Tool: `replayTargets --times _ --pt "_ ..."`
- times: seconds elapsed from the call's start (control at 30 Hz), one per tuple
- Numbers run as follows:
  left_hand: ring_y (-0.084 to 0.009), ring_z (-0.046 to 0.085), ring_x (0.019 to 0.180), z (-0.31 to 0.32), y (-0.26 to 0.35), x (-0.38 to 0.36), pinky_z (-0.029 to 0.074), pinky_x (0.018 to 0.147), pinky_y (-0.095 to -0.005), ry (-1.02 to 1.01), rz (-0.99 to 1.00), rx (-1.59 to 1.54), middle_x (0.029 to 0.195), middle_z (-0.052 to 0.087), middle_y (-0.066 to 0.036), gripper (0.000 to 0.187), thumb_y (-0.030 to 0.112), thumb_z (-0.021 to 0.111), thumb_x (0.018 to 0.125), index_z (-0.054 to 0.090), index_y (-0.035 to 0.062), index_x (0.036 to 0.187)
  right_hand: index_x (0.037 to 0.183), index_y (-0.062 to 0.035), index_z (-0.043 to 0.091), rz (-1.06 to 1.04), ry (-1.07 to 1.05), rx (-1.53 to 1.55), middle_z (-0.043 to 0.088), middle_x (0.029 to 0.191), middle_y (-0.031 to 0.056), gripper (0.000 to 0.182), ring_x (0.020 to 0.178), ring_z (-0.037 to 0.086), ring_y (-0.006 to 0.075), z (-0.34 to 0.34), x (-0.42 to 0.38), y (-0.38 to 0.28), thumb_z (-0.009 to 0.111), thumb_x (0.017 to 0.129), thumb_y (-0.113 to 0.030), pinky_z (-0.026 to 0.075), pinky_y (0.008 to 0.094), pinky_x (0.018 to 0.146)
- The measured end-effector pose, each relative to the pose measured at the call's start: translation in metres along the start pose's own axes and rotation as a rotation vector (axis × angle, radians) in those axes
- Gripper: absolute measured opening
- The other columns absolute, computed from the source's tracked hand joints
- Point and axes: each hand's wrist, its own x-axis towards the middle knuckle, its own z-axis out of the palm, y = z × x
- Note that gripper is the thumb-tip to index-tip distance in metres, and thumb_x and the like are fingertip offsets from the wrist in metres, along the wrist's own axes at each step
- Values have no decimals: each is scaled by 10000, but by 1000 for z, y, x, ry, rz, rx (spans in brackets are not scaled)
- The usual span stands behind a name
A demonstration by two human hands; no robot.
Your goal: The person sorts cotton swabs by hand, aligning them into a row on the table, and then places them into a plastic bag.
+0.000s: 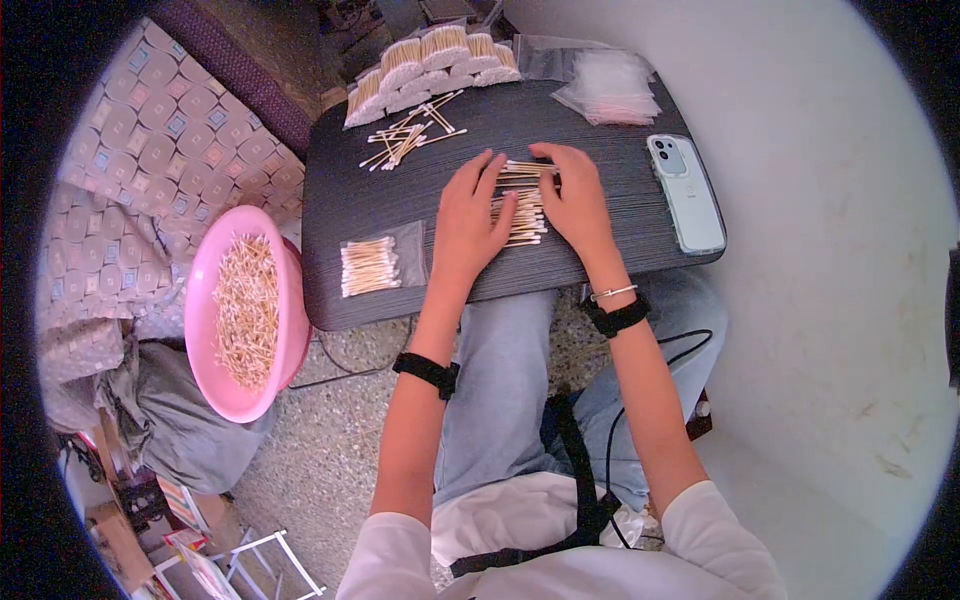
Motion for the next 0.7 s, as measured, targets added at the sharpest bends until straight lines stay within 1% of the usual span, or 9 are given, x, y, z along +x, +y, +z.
replayTargets --times 0.03,0.13,0.23,0.33,0.43,0.53,0.63,0.7 --pt "-362 497 1243 2 -2 0 390 1055 -432 2 30 11 1356 521 -189 463 231 592 920 510 40 1334 1149 -75 609 -7 -52 51 634 1144 139 326 1099 556 343 0 0 -1 537 834 -28 392 469 996" --pt "-318 441 1330 4 -5 -1 322 1112 -435 -96 43 52 1439 461 -184 518 295 537 951 468 5 1376 1197 -56 596 -99 -173 -84 612 1229 140 350 1148 546 338 -4 0 -5 495 864 -20 386 454 1032" --pt "-295 423 1353 4 -6 -2 297 1128 -437 -137 40 74 1455 446 -181 503 311 488 976 476 3 1374 1254 -45 553 -157 -150 14 592 1269 159 399 1180 538 347 -4 0 -1 457 870 1 379 434 1060" --pt "-301 416 1358 0 -3 -1 289 1135 -438 -177 91 99 1455 451 -173 502 316 466 988 476 -6 1373 1339 -21 476 52 -51 212 598 1297 151 469 1280 502 297 -1 2 4 396 882 45 393 379 1056" --pt "-324 379 1382 3 -4 -2 256 1159 -449 -253 96 127 1481 414 -181 492 298 429 1004 463 -15 1383 1354 -15 458 118 -83 262 562 1333 176 496 1344 442 296 -3 1 2 378 871 60 348 375 1100" --pt "-322 351 1399 5 -4 -2 242 1168 -445 -278 123 182 1484 409 -183 497 306 415 1009 465 -18 1382 1378 -14 429 17 -145 130 502 1395 191 508 1342 445 307 1 2 4 380 877 56 343 370 1106" --pt "-321 332 1410 7 -6 -3 235 1173 -438 -263 109 132 1487 405 -184 499 306 412 1010 465 -20 1383 1395 -15 405 59 -207 286 461 1428 196 510 1342 441 319 5 8 6 382 889 47 334 369 1114" --pt "-311 376 1383 9 -8 -3 268 1158 -432 -211 133 151 1454 445 -185 491 312 426 1002 498 -26 1351 1398 -16 399 64 -241 314 464 1424 194 504 1341 442 316 12 8 0 389 897 40 332 369 1116"
